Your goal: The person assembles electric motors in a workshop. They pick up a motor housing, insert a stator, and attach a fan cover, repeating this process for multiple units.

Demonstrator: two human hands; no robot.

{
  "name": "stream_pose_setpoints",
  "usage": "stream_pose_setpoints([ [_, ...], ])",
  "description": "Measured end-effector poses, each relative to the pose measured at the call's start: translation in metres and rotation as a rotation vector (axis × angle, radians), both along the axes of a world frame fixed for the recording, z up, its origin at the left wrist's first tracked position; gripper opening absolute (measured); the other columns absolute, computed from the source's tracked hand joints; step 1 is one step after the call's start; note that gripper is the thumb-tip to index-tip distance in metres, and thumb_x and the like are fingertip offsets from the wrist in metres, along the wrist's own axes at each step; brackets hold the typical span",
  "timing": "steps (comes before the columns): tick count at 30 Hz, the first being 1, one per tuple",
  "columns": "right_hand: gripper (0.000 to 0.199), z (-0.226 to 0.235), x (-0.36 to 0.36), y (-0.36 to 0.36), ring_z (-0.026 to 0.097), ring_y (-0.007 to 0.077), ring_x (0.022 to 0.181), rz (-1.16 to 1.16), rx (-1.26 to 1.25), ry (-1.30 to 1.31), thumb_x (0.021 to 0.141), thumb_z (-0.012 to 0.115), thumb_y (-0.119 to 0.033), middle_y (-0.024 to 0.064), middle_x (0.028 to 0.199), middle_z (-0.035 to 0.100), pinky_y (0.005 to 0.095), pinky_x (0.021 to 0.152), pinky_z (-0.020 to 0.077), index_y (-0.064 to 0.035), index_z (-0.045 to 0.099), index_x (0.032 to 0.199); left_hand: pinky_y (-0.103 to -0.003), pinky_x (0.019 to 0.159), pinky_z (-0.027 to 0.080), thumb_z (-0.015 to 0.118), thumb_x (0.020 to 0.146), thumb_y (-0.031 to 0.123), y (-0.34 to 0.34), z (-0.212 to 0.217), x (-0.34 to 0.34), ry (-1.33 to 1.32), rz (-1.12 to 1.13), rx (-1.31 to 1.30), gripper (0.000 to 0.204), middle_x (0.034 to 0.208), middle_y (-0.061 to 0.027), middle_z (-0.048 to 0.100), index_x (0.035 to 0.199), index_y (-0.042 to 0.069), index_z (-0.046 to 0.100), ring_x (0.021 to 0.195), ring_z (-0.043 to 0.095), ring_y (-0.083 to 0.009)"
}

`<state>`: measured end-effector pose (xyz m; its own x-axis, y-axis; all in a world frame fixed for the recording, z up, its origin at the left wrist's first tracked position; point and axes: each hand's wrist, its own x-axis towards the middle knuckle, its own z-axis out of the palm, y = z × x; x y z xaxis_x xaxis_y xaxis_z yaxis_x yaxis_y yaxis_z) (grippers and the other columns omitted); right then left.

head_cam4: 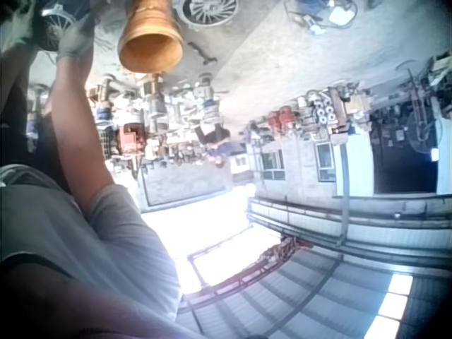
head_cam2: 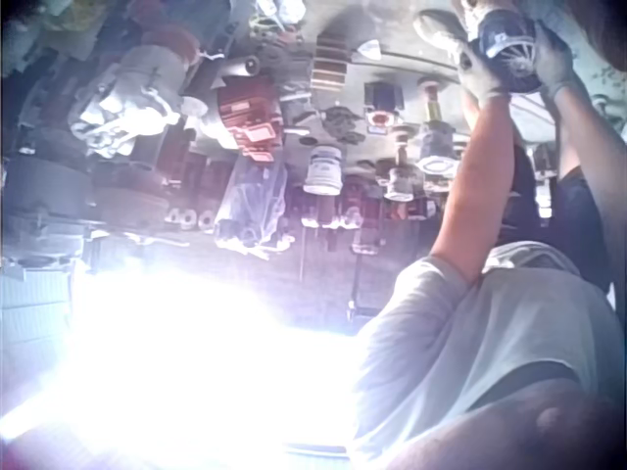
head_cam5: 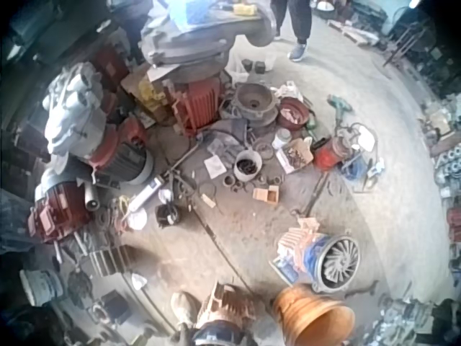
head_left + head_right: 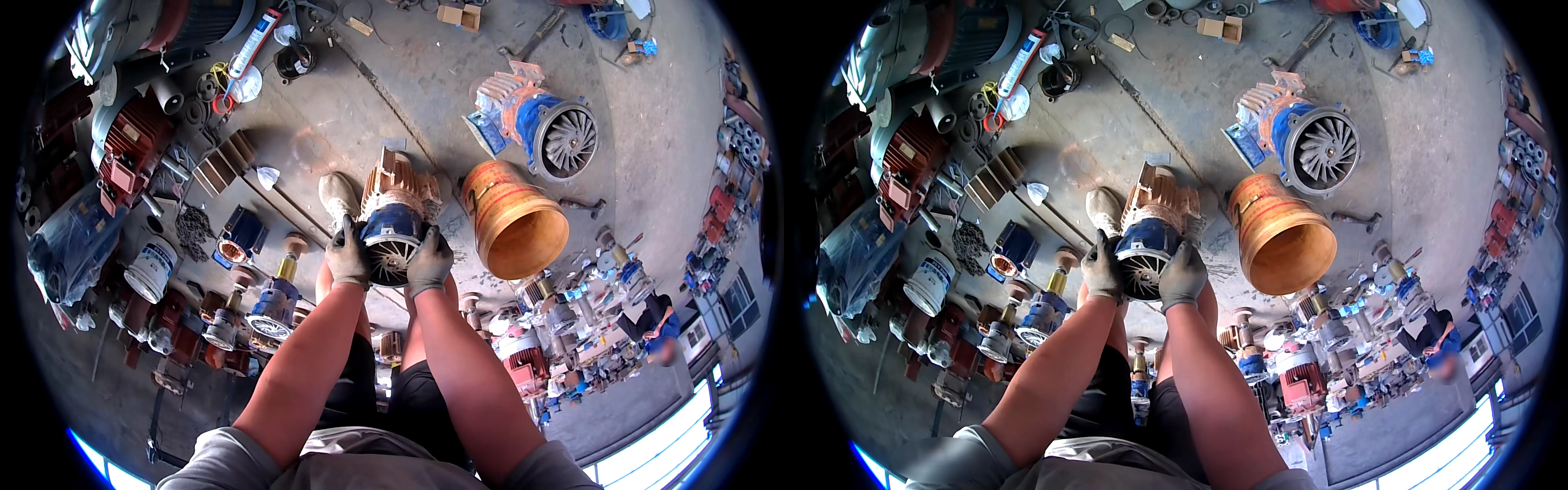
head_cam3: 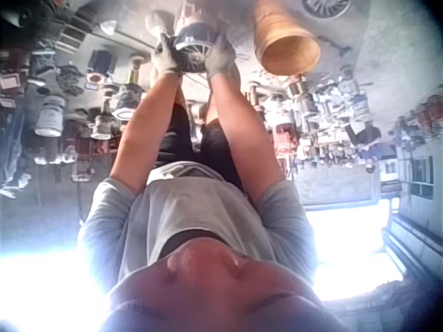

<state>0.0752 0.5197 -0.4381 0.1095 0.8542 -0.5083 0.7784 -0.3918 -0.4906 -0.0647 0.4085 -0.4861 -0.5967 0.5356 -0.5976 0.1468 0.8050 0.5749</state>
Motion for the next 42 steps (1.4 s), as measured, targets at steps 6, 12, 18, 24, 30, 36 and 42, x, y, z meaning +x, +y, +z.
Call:
stream_pose_setpoints([
  [6, 0.038, 0.003, -0.005, 0.004, 0.071, 0.0455, 0.091, -0.046, 0.045, 0.035, 0.106, 0.048, -0.029, 0.0269, 0.097, 0.073, 0.0488, 0.078, 0.0556, 0.0014, 0.072, 0.102, -0.036, 0.085, 0.056, 0.053, 0.104, 0.019, 0.027, 0.026, 0.001, -0.080, 0.228, -0.013, 0.030, 0.103, -0.0137, 0.077, 0.124, 0.000, 0.066, 0.090, 0.071, -0.0222],
  [12, 0.043, 0.008, -0.008, 0.007, 0.073, 0.0422, 0.084, 0.056, -0.081, -0.046, 0.107, 0.051, -0.032, 0.0284, 0.100, 0.074, 0.0433, 0.078, 0.0562, 0.0031, 0.075, 0.106, -0.035, 0.089, 0.055, 0.049, 0.110, 0.022, 0.033, 0.033, -0.010, -0.076, 0.197, -0.045, 0.036, 0.102, -0.0127, 0.078, 0.119, -0.004, 0.073, 0.091, 0.072, -0.0193],
  [18, 0.047, 0.000, -0.009, 0.012, 0.073, 0.0342, 0.084, -0.192, -0.096, 0.080, 0.107, 0.049, -0.034, 0.0239, 0.097, 0.076, 0.0429, 0.079, 0.0553, 0.0056, 0.075, 0.106, -0.035, 0.091, 0.054, 0.048, 0.111, 0.027, 0.040, 0.024, -0.007, -0.063, 0.237, -0.016, 0.041, 0.105, -0.0150, 0.078, 0.118, -0.006, 0.071, 0.093, 0.072, -0.0169],
  [24, 0.045, 0.007, -0.019, 0.013, 0.070, 0.0444, 0.080, -0.269, -0.025, 0.104, 0.106, 0.049, -0.032, 0.0281, 0.092, 0.073, 0.0463, 0.074, 0.0536, 0.0062, 0.073, 0.098, -0.037, 0.085, 0.055, 0.049, 0.107, 0.016, 0.027, 0.024, -0.007, 0.009, 0.102, -0.003, 0.031, 0.103, -0.0162, 0.077, 0.132, 0.006, 0.065, 0.092, 0.074, -0.0279],
  [30, 0.042, 0.011, -0.011, 0.011, 0.070, 0.0447, 0.078, 0.035, 0.129, -0.036, 0.105, 0.050, -0.029, 0.0258, 0.085, 0.072, 0.0459, 0.071, 0.0529, 0.0058, 0.070, 0.094, -0.041, 0.085, 0.057, 0.050, 0.100, 0.002, 0.031, 0.042, -0.008, 0.239, -0.250, -0.051, 0.044, 0.106, -0.0192, 0.075, 0.143, 0.007, 0.053, 0.092, 0.073, -0.0348],
  [36, 0.045, 0.001, -0.001, 0.014, 0.071, 0.0439, 0.093, -0.214, -0.096, 0.151, 0.106, 0.051, -0.037, 0.0274, 0.101, 0.073, 0.0453, 0.083, 0.0541, 0.0030, 0.072, 0.107, -0.044, 0.079, 0.058, 0.053, 0.101, 0.007, 0.040, 0.028, -0.012, 0.128, -0.183, -0.095, 0.052, 0.105, -0.0165, 0.077, 0.152, 0.016, 0.047, 0.092, 0.074, -0.0341],
  [42, 0.043, -0.006, 0.016, 0.010, 0.065, 0.0330, 0.117, -0.094, -0.102, 0.355, 0.109, 0.051, -0.033, 0.0231, 0.130, 0.067, 0.0398, 0.101, 0.0495, 0.0021, 0.065, 0.130, -0.044, 0.089, 0.056, 0.053, 0.096, 0.003, 0.022, 0.026, -0.013, 0.166, -0.196, -0.152, 0.064, 0.112, -0.0156, 0.076, 0.157, 0.020, 0.039, 0.102, 0.073, -0.0366],
])
